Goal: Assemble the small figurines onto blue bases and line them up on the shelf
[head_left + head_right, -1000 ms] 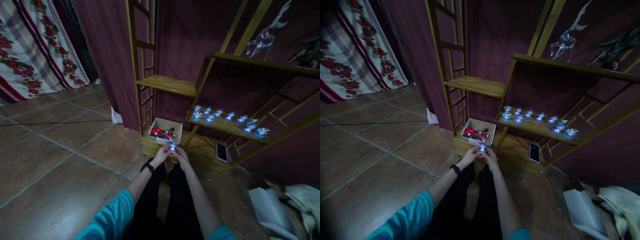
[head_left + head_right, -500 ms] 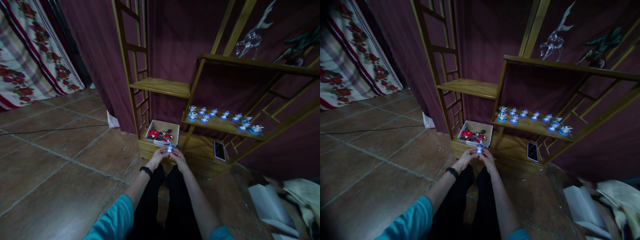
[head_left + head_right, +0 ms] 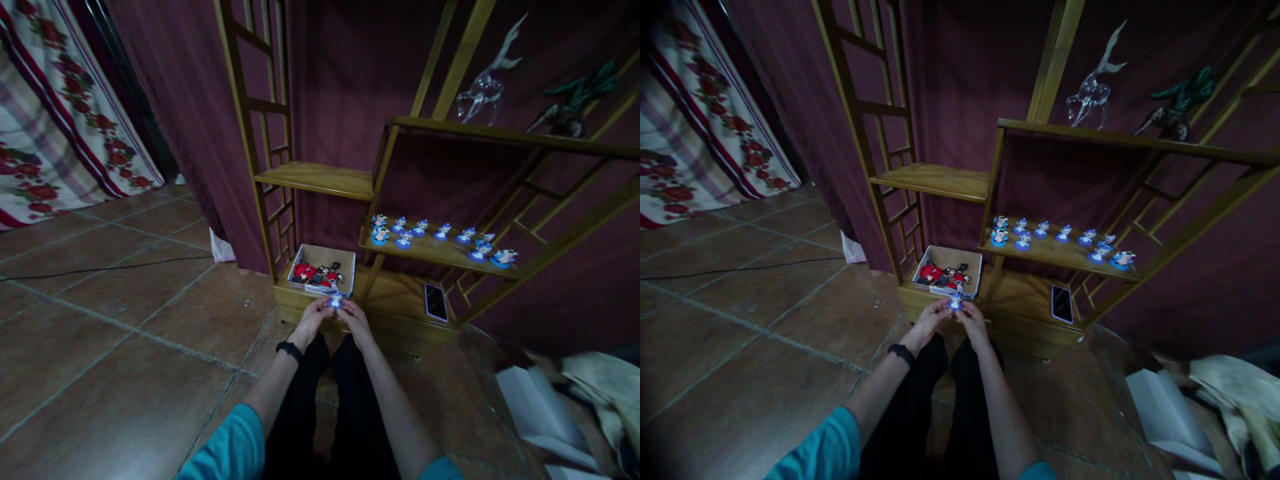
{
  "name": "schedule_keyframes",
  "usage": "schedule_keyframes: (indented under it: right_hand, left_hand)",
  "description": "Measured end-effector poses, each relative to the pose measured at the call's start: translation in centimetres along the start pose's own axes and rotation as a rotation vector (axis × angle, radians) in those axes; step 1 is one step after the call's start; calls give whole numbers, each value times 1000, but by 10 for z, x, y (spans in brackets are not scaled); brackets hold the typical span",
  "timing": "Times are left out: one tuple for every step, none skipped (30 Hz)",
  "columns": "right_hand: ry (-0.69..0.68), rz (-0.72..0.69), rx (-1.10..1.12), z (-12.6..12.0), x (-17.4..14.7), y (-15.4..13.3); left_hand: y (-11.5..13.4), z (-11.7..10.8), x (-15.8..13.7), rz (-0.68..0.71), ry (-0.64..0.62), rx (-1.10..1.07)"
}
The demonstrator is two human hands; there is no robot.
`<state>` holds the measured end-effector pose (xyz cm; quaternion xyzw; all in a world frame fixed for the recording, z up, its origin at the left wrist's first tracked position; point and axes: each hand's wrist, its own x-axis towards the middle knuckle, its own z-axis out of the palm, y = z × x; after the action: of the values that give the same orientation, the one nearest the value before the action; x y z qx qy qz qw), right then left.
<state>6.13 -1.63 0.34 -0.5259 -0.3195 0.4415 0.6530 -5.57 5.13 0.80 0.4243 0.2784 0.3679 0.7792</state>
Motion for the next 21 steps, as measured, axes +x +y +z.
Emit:
schedule_keyframes:
  right_hand:
    - [-1, -4, -13, 0, -1, -1]
    - [-2, -5, -24, 1, -1, -2]
    - [-3, -4, -32, 1, -2, -3]
    - [-2, -2, -39, 2, -2, -4]
    - [-2, -1, -43, 2, -2, -4]
    - [-1, 0, -47, 2, -2, -4]
    - [0, 0, -53, 3, -1, -4]
    - [1, -1, -58, 3, -1, -4]
    - [4, -3, -63, 4, 0, -3]
    - [8, -7, -67, 4, 0, -2]
    - [14, -10, -69, 5, 1, -1]
    - [19, -12, -69, 5, 2, 0]
    - [21, -15, -68, 6, 2, 1]
    - [23, -18, -65, 6, 2, 2]
    - [26, -22, -62, 6, 3, 3]
    - [29, -27, -58, 6, 3, 3]
    - [33, -33, -52, 7, 3, 4]
    - [37, -38, -45, 7, 3, 4]
    - [42, -42, -38, 7, 3, 4]
    - [47, -45, -31, 7, 3, 4]
    - [51, -47, -26, 7, 3, 4]
  left_hand:
    - [0, 0, 0, -19, 11, -18]
    - [1, 0, 0, -37, 22, -32]
    - [2, 0, 0, -54, 34, -43]
    - [4, 0, -1, -71, 46, -52]
    - [5, 0, -1, -88, 56, -59]
    - [6, 0, -2, -104, 62, -67]
    - [8, 0, -3, -117, 63, -77]
    - [9, 1, -4, -127, 58, -88]
    - [11, 1, -5, -135, 49, -99]
    - [12, 1, -6, -139, 40, -110]
    - [12, 1, -6, -141, 33, -120]
    - [13, 2, -6, -142, 28, -130]
    - [13, 2, -7, -142, 26, -138]
    - [14, 2, -7, -143, 24, -145]
    - [14, 2, -6, -145, 23, -152]
    - [14, 2, -6, -148, 22, -160]
    - [14, 2, -6, -153, 23, -172]
    - [14, 2, -5, -159, 28, -185]
    - [14, 2, -5, -167, 34, -202]
    - [14, 1, -5, -178, 39, -218]
    - [14, 1, -4, -190, 43, -234]
